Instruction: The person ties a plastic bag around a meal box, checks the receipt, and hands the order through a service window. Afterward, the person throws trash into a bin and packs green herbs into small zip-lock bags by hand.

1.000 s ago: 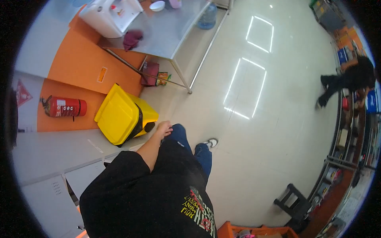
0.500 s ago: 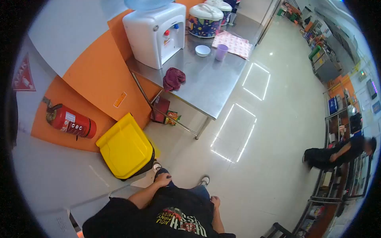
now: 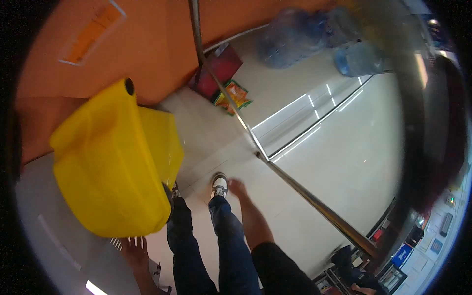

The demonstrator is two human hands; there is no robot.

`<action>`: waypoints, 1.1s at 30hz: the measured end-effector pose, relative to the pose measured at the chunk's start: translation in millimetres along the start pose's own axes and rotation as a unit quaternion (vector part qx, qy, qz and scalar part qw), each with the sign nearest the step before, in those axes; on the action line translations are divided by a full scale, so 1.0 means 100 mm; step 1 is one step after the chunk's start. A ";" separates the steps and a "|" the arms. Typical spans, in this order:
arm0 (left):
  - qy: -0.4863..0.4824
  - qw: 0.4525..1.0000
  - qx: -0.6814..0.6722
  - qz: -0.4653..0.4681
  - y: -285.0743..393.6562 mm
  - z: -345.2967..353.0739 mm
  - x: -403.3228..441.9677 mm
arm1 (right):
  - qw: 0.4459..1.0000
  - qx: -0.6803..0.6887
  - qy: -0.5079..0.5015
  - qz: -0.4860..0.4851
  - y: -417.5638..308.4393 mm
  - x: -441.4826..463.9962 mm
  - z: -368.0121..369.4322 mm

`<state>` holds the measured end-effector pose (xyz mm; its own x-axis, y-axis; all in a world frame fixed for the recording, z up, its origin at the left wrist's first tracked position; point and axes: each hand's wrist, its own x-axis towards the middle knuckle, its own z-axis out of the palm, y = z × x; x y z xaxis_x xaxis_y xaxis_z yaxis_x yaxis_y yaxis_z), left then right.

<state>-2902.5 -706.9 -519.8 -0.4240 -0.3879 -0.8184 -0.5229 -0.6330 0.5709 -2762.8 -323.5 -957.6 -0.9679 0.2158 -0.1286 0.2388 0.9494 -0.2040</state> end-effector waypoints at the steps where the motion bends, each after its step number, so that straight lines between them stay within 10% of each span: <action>1: -0.028 0.999 0.008 0.020 -0.06 -0.08 0.04 | 0.988 0.144 0.056 0.020 0.16 0.58 0.12; 4: -0.048 0.989 0.111 0.081 -0.21 -0.38 0.24 | 0.955 0.257 -0.083 0.120 0.31 2.05 -0.06; 6: 0.131 0.991 -0.030 0.001 -0.21 -0.10 0.02 | 0.956 0.210 -0.125 0.161 0.29 2.53 -0.15; 9: 0.129 0.916 0.376 -0.049 -0.31 -1.25 0.10 | 0.954 0.116 -0.248 0.122 0.26 3.06 -0.34; 13: 0.125 0.984 0.122 0.022 -0.63 -0.64 -0.13 | 0.943 0.068 -0.277 0.170 0.31 3.39 0.02; 18: 0.046 0.989 -0.131 -0.044 -0.81 -0.62 -0.25 | 0.975 0.131 -0.140 0.108 0.38 2.57 0.72; 20: 0.113 0.993 0.033 0.032 -0.92 -0.27 -0.22 | 0.980 0.156 -0.121 0.022 0.10 2.02 0.27; 21: -0.082 0.991 0.063 0.088 -1.04 -1.02 0.06 | 0.971 0.191 -0.143 0.011 0.01 1.71 0.06; 22: -0.040 0.993 0.099 0.059 -0.87 0.40 -0.30 | 0.960 0.228 -0.162 0.001 -0.07 1.39 -0.17; 33: -0.098 0.973 -0.196 -0.075 -0.61 0.43 -0.45 | 0.950 0.185 -0.233 0.093 -0.31 -0.25 -2.98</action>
<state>-2882.7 -621.9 -515.0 -0.5177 -0.1607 -0.8404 -0.2836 -0.8944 0.3458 -2769.3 -290.2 -658.6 -0.7875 0.1656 -0.5936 0.4965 0.7412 -0.4519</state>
